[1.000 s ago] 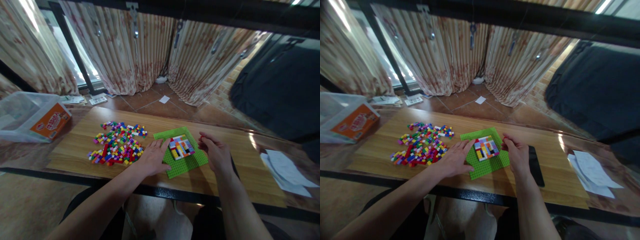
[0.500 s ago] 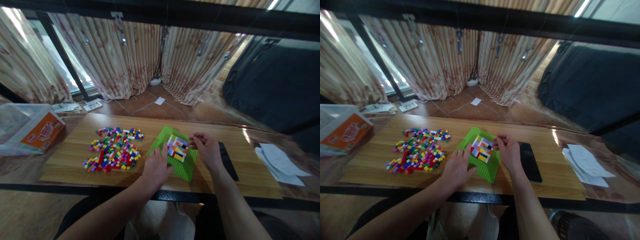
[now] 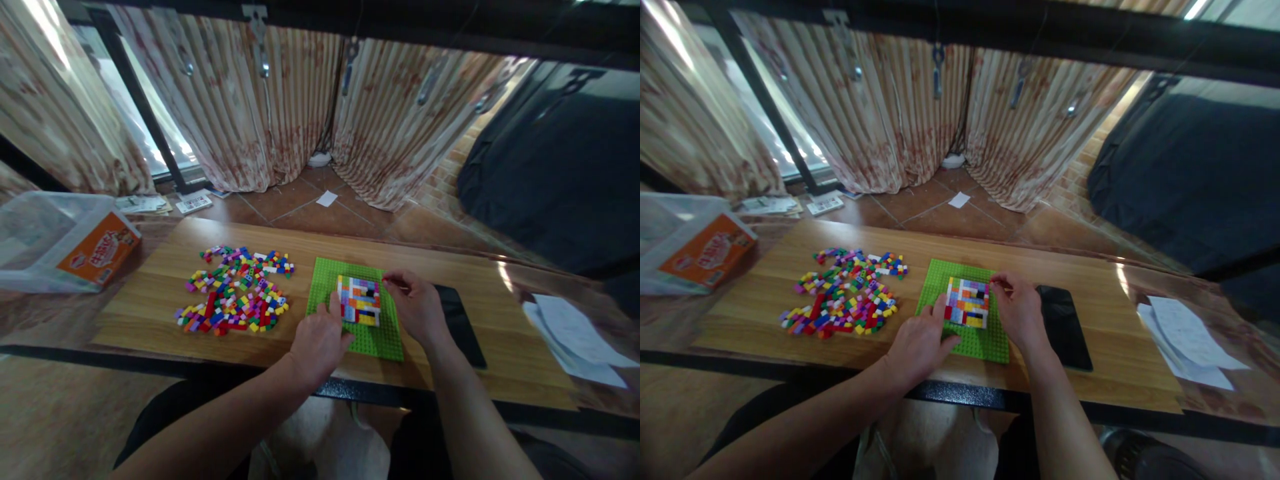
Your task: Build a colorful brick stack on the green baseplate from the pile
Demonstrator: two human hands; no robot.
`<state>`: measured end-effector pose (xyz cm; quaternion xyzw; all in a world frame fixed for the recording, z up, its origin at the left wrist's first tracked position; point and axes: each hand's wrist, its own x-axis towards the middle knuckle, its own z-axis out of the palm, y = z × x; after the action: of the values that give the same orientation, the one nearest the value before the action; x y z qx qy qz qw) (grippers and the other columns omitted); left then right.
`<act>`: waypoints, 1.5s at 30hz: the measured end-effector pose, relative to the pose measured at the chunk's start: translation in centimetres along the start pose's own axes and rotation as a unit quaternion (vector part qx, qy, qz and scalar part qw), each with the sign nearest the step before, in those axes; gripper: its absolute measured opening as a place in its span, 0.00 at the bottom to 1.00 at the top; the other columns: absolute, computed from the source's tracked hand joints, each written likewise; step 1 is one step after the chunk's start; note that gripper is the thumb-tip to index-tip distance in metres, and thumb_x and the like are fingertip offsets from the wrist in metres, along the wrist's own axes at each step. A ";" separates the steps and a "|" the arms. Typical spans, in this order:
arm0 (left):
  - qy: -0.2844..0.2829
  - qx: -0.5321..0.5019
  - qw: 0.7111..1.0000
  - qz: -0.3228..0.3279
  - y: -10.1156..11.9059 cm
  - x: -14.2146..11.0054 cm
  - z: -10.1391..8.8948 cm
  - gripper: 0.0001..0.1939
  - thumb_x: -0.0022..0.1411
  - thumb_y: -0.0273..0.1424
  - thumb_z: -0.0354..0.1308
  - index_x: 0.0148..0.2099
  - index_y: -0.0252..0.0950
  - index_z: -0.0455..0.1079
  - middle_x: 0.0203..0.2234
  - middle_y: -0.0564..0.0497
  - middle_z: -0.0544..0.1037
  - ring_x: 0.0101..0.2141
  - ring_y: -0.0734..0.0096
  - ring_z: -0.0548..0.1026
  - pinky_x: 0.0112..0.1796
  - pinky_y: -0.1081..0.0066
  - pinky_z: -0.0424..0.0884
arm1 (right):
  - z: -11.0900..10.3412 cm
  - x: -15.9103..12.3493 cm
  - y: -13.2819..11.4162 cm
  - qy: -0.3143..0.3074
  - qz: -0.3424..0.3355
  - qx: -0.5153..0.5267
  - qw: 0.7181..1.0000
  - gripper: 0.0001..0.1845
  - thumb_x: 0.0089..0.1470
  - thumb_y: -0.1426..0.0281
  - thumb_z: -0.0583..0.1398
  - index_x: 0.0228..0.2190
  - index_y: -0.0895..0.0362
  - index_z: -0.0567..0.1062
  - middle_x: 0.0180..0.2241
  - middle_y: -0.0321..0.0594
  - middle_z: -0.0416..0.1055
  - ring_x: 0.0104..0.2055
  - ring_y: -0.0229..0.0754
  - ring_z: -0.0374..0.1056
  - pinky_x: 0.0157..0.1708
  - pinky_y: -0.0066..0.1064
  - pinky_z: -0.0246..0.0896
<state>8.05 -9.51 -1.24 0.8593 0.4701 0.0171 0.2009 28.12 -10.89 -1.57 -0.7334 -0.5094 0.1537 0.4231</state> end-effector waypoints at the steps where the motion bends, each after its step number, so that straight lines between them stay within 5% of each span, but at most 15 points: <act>1: 0.000 -0.006 1.000 -0.002 -0.1 0.1 0.1 0.36 0.58 0.39 0.60 0.63 0.31 0.52 0.43 0.37 0.74 0.39 0.53 0.77 0.37 0.62 0.74 | 0.0 -0.1 -0.2 0.003 0.000 0.005 1.000 0.10 0.52 0.64 0.58 0.33 0.56 0.76 0.32 0.41 0.76 0.33 0.43 0.72 0.36 0.37 0.66; 6: 0.003 -0.062 0.998 0.001 -1.4 0.8 -0.1 0.25 0.59 0.36 0.56 0.57 0.33 0.60 0.40 0.41 0.77 0.38 0.54 0.78 0.39 0.61 0.73 | 0.6 -0.7 -1.4 0.019 -0.006 0.020 1.000 0.10 0.51 0.64 0.60 0.32 0.56 0.77 0.31 0.40 0.76 0.31 0.42 0.71 0.35 0.36 0.66; 12: 0.054 -0.143 0.988 0.018 -3.8 2.5 -2.9 0.20 0.61 0.25 0.47 0.55 0.33 0.66 0.37 0.45 0.80 0.37 0.64 0.78 0.40 0.67 0.72 | 2.7 -2.1 -3.6 -0.048 -0.082 0.033 0.995 0.09 0.54 0.65 0.58 0.33 0.54 0.77 0.34 0.40 0.75 0.34 0.41 0.71 0.36 0.34 0.66; 23: 0.050 0.000 0.997 -0.056 -12.9 2.6 -8.3 0.16 0.55 0.23 0.49 0.40 0.36 0.77 0.34 0.48 0.81 0.37 0.66 0.77 0.40 0.71 0.70 | 8.0 -4.7 -6.0 -0.163 -0.248 -0.061 0.953 0.10 0.59 0.71 0.53 0.35 0.53 0.75 0.34 0.40 0.74 0.36 0.41 0.70 0.36 0.31 0.64; 35: 0.070 0.010 0.994 -0.079 -18.2 0.4 -10.4 0.14 0.53 0.22 0.52 0.36 0.36 0.79 0.33 0.48 0.81 0.36 0.66 0.77 0.40 0.72 0.70 | 11.4 -4.7 -6.3 -0.181 -0.280 -0.167 0.928 0.11 0.60 0.71 0.52 0.36 0.54 0.75 0.36 0.41 0.75 0.37 0.42 0.71 0.36 0.32 0.62; 45: 0.093 -0.004 0.989 -0.118 -19.4 0.2 -9.9 0.19 0.53 0.22 0.51 0.44 0.39 0.78 0.35 0.47 0.80 0.40 0.62 0.77 0.43 0.68 0.70 | 12.3 -4.6 -5.9 -0.182 -0.285 -0.136 0.931 0.12 0.60 0.68 0.53 0.41 0.54 0.74 0.40 0.41 0.77 0.41 0.45 0.74 0.41 0.36 0.66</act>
<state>-9.55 3.14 0.78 0.7914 0.5851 0.0750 0.1604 14.43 -8.47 -5.20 -0.5673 -0.7812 0.0866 0.2460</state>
